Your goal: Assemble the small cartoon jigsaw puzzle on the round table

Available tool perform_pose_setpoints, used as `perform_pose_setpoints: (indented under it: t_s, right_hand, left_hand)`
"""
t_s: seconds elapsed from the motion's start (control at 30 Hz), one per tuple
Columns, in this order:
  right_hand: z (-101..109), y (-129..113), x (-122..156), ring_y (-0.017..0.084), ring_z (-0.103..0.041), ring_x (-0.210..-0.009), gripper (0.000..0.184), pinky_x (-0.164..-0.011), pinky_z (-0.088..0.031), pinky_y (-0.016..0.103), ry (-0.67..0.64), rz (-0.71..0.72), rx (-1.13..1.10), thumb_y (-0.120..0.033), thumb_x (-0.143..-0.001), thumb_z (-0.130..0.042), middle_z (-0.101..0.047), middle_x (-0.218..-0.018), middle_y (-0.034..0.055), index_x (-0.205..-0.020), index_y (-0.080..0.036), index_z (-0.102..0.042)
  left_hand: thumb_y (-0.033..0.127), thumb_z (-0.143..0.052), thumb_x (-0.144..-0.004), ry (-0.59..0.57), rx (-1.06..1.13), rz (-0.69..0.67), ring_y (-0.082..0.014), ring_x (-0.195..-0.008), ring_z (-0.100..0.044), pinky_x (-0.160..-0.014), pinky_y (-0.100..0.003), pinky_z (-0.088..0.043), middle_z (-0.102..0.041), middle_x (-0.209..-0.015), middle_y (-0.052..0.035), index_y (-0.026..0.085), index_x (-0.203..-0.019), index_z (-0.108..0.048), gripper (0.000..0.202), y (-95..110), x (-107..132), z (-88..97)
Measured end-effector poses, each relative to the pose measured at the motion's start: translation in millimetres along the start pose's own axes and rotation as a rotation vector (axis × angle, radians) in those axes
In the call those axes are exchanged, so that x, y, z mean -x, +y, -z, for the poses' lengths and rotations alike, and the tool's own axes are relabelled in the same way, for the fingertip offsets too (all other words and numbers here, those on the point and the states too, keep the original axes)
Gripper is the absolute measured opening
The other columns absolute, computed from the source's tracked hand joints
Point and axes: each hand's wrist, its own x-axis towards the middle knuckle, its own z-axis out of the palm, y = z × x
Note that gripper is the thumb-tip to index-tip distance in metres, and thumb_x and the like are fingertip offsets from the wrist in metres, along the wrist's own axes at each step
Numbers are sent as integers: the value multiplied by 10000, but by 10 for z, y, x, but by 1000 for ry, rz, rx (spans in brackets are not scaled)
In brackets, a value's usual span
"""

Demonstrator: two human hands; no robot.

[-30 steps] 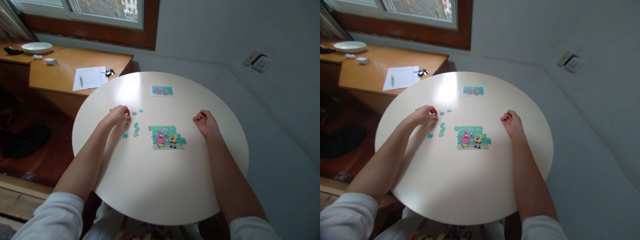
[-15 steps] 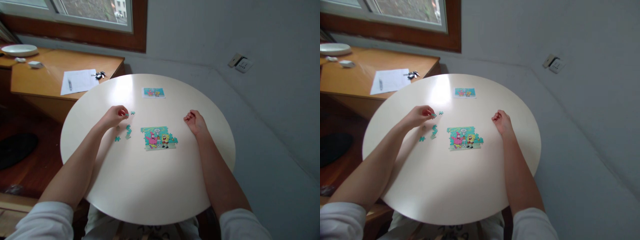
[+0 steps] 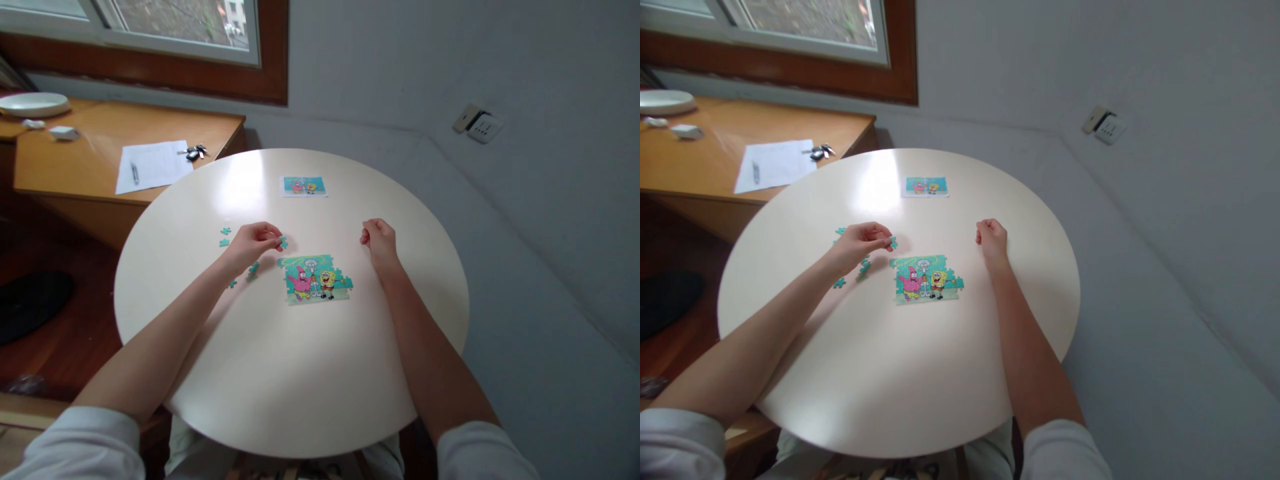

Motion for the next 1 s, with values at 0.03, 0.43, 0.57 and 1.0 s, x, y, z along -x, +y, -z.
perform_pose_setpoints:
  t_s: [0.03,0.43,0.57,1.0]
  right_hand:
    - [-20,0,13,44,-369,-386,225,-393,-304,147,9,25,32,-148,-704,-633,-445,-407,-88,-543,-201,-485]
    - [-505,-246,644,126,-610,-745,271,-743,-503,287,-664,363,439,-234,-787,-604,-677,-815,28,-1038,-160,-672]
    - [-557,-241,744,132,-627,-782,290,-743,-519,286,-810,404,502,-189,-795,-597,-697,-912,48,-1072,-191,-683]
    - [-561,-150,675,191,-682,-807,229,-759,-541,316,-751,49,268,-307,-709,-692,-727,-832,67,-875,-151,-713]
  left_hand:
    - [269,-720,-644,9,9,7,-197,-681,-668,-696,-347,-503,-682,-623,-44,172,-744,-620,171,8,3,0]
    - [216,-716,-626,-44,75,10,-159,-623,-653,-637,-297,-505,-668,-588,-17,158,-756,-579,198,111,118,-189]
    - [222,-717,-623,-65,81,-8,-145,-596,-643,-576,-259,-472,-669,-595,-11,159,-739,-560,205,56,125,-252]
    - [215,-734,-625,-106,197,33,-175,-693,-677,-677,-315,-517,-696,-673,-35,158,-745,-575,208,44,135,-254]
